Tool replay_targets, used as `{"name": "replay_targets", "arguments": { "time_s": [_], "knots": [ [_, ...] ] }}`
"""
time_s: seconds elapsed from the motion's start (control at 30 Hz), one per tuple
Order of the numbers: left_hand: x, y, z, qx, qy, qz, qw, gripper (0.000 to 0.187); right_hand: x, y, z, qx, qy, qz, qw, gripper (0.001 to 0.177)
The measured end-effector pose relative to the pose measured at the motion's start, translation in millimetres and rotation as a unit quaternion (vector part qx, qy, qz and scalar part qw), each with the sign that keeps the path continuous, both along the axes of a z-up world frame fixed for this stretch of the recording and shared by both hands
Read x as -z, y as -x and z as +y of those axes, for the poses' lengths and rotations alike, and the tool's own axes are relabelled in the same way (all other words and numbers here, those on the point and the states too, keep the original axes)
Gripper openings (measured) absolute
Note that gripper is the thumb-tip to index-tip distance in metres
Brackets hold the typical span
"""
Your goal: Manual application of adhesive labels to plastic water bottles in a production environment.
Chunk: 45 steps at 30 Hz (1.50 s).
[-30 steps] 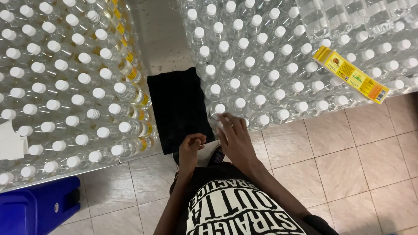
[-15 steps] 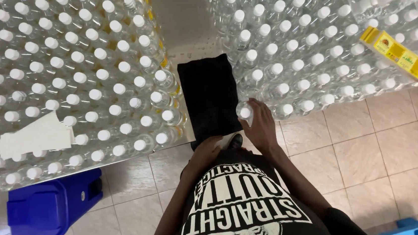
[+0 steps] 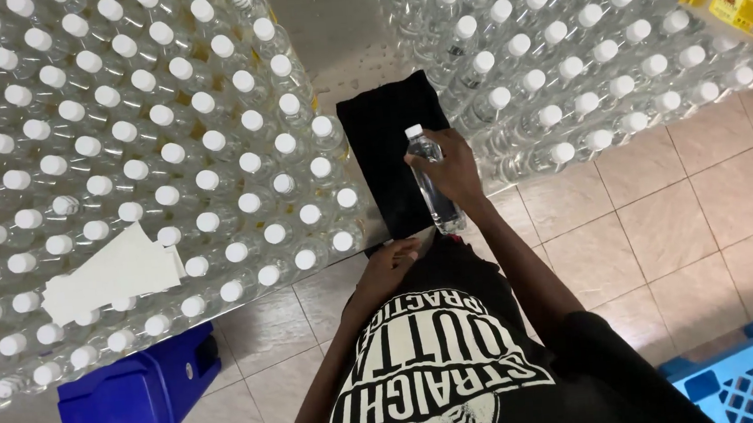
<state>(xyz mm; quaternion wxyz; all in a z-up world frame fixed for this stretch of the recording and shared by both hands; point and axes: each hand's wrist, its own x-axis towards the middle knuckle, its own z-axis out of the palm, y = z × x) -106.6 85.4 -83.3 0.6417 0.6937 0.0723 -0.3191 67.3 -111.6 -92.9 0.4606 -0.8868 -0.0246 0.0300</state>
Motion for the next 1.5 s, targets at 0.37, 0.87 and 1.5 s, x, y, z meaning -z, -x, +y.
{"name": "replay_targets", "arguments": {
  "time_s": [0.37, 0.87, 1.5],
  "knots": [
    [22.6, 8.8, 14.3, -0.029, -0.012, 0.024, 0.999, 0.046, 51.9, -24.4, 41.1, -0.021, 0.123, 0.026, 0.992, 0.068],
    [39.6, -48.7, -52.1, -0.179, -0.11, -0.083, 0.974, 0.049, -42.5, -28.0, -110.1, 0.026, 0.148, -0.346, 0.926, 0.034],
    [-26.1, -86.8, -134.2, -0.347, -0.151, -0.185, 0.907, 0.032, -27.3, -115.3, -419.5, 0.201, 0.365, -0.306, 0.856, 0.026]
  ]
}}
